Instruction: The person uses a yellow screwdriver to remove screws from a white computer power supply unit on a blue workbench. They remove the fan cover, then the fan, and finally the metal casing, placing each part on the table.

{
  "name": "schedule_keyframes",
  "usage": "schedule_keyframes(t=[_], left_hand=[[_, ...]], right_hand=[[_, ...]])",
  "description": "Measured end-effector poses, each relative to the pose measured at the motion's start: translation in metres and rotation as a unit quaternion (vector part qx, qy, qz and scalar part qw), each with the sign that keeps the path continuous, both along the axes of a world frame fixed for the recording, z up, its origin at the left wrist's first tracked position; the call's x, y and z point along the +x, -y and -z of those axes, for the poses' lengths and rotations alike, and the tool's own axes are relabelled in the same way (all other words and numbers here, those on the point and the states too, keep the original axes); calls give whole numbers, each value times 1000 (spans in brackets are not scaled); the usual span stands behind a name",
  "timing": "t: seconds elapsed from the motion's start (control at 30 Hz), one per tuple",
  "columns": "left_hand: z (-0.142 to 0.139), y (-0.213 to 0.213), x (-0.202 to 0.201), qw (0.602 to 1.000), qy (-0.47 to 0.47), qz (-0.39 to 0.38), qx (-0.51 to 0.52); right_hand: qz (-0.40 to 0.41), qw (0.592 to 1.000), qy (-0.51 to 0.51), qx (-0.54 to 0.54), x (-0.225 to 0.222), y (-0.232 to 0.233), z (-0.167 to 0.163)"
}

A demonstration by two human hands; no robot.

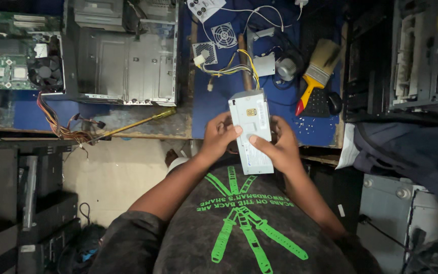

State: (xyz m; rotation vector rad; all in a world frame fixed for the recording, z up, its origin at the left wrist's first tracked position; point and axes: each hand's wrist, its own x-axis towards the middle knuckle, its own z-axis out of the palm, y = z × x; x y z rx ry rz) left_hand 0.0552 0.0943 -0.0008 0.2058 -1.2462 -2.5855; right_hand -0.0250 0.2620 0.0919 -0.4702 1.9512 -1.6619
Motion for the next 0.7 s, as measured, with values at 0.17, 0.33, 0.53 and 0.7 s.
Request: schedule_keyframes(t=[0.17,0.33,0.53,0.7], left_hand=[[2,1,6,998,-35,28,33],[9,1,8,998,-50,20,17],[19,4,15,999,-37,20,15],[27,7,22,998,-63,23,-11]], right_hand=[[3,1000,-9,-25,9,0,-11],[12,998,-34,-56,16,3,-14],[13,994,-106,-36,28,3,-13],[-10,989,-145,-21,34,1,-17]])
